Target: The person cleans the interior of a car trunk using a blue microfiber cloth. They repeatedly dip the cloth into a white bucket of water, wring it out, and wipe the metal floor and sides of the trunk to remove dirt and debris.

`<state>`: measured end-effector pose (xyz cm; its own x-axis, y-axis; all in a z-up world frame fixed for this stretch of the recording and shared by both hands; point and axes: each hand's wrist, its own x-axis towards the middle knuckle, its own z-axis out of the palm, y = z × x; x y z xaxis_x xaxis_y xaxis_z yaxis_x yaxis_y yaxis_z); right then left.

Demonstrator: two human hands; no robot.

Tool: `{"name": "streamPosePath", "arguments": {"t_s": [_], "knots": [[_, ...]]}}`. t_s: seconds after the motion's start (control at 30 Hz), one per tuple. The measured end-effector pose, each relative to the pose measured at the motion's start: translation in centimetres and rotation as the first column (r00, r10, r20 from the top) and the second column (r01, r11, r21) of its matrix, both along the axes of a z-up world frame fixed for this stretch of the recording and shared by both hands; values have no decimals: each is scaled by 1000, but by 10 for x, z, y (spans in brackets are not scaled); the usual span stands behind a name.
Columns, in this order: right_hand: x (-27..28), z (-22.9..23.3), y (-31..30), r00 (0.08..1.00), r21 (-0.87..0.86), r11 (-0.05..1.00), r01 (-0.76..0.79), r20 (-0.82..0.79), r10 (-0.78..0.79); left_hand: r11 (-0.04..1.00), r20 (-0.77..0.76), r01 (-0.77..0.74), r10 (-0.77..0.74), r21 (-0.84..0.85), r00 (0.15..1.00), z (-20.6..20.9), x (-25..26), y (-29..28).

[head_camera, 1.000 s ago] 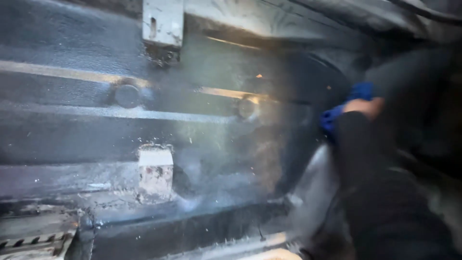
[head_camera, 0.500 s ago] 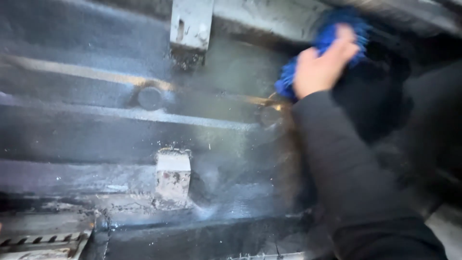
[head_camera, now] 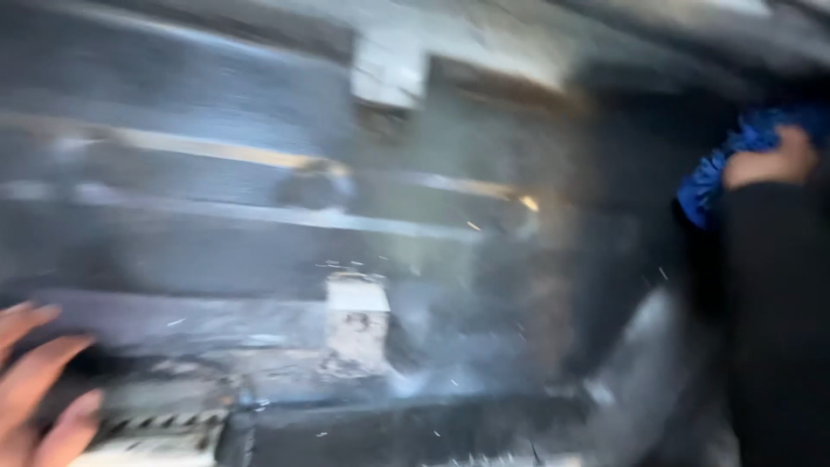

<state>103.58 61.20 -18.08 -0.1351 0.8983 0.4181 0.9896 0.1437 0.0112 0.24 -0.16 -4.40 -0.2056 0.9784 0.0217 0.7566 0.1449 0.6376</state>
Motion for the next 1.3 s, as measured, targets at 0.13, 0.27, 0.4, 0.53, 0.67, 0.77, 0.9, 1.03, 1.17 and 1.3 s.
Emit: {"name": "streamPosePath", "arguments": {"t_s": [0.13,0.27,0.4,0.53,0.67,0.77,0.9,1.03,1.17,1.3], "knots": [[-359,60,-70,882,-18,923,385,-287,-373,988,-264,80,-113,-130,958,59,8,24],[-583,136,-151,946,-12,996,85,-314,-85,981,-362,135,-176,-137,915,47,-2,30],[-651,190,-169,927,-203,927,-317,-272,258,967,-371,172,-233,-189,899,53,0,31],[-652,229,-166,726,-334,646,-686,-253,640,978,-84,209,-209,1,974,24,-2,27],[-572,256,-155,848,-523,698,-489,-95,522,984,-178,168,-177,-60,968,22,-7,15],[-463,209,-152,976,-365,909,-201,-156,154,965,-372,128,-207,-227,905,59,4,35],[-509,186,-138,943,-515,850,110,-215,-253,961,-356,123,-207,-246,911,68,3,38],[-660,187,-195,928,-412,896,-167,-372,2,949,-342,159,-249,-271,906,63,2,31],[-698,189,-217,720,-306,769,-561,-639,271,945,-359,153,-255,-288,898,69,4,41],[-666,198,-210,732,-392,675,-625,-595,331,952,-376,140,-238,-272,896,62,4,33]]}}
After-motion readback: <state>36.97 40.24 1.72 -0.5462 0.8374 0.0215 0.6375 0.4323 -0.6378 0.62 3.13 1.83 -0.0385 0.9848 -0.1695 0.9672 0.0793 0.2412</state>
